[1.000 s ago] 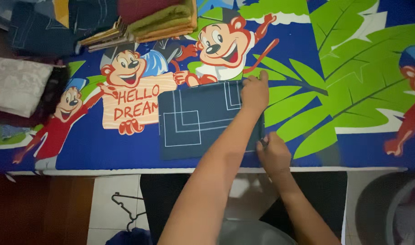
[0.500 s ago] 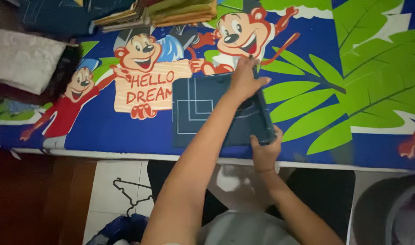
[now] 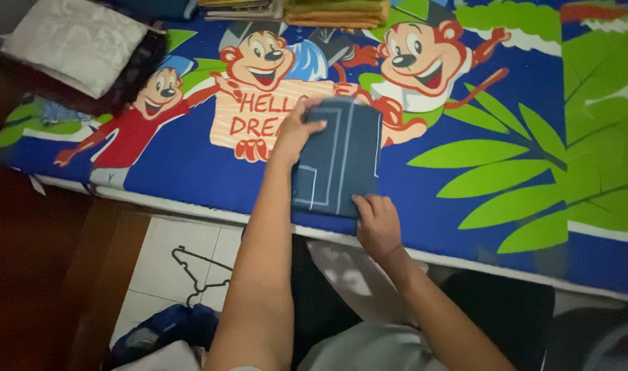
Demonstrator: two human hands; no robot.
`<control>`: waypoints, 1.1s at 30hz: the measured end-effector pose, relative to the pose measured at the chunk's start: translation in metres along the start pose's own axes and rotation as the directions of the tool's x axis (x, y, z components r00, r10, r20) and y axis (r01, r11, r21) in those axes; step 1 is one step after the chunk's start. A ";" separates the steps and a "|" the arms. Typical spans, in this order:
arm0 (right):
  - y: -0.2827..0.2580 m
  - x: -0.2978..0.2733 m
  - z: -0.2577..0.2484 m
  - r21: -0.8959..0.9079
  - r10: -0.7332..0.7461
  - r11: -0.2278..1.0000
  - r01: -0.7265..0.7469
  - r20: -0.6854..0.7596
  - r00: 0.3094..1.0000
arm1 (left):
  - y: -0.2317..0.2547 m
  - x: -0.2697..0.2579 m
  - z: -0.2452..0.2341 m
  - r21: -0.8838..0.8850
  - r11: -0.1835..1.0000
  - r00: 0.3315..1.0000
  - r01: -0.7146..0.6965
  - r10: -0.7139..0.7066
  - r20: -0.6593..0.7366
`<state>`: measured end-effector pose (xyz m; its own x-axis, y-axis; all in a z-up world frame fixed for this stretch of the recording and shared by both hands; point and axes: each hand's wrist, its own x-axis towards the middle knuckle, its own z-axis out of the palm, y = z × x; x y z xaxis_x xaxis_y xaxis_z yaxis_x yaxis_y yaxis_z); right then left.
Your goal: The person folds a dark blue patterned sheet on a bed, smoothing it and folding it into a compact rectangle. They then place the folded sheet on a stack of other linens and pick up a pink towel to begin folding it.
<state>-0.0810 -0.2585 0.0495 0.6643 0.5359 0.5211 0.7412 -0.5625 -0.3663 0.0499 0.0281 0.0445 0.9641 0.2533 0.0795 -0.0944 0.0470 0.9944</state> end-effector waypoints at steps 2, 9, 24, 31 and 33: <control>0.001 0.004 0.003 -0.086 -0.060 0.994 0.060 0.005 0.998 | -0.008 -0.012 -0.015 -0.011 0.989 0.989 0.150 -0.150 0.019; -0.001 0.005 0.006 -0.212 -0.042 0.975 0.066 0.116 0.992 | -0.025 -0.016 -0.023 0.473 0.875 0.994 -0.098 0.106 0.011; 0.036 0.012 0.037 0.468 0.716 0.519 -0.715 0.217 0.663 | -0.029 -0.016 -0.010 0.806 0.497 0.941 0.322 -0.072 -0.332; 0.133 -0.006 -0.045 0.363 0.590 0.752 -0.549 -0.001 0.807 | -0.019 -0.051 0.033 0.606 0.759 0.971 0.237 -0.205 -0.123; 0.150 -0.012 -0.086 0.298 0.657 0.706 -0.642 0.061 0.751 | -0.015 -0.073 0.051 0.676 0.619 0.910 0.401 -0.351 -0.219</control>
<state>0.0135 -0.4034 0.0543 0.9920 0.0711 0.1039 0.1259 -0.5535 -0.8233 -0.0066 -0.0408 0.0272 0.8564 0.4258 -0.2920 0.4961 -0.5220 0.6938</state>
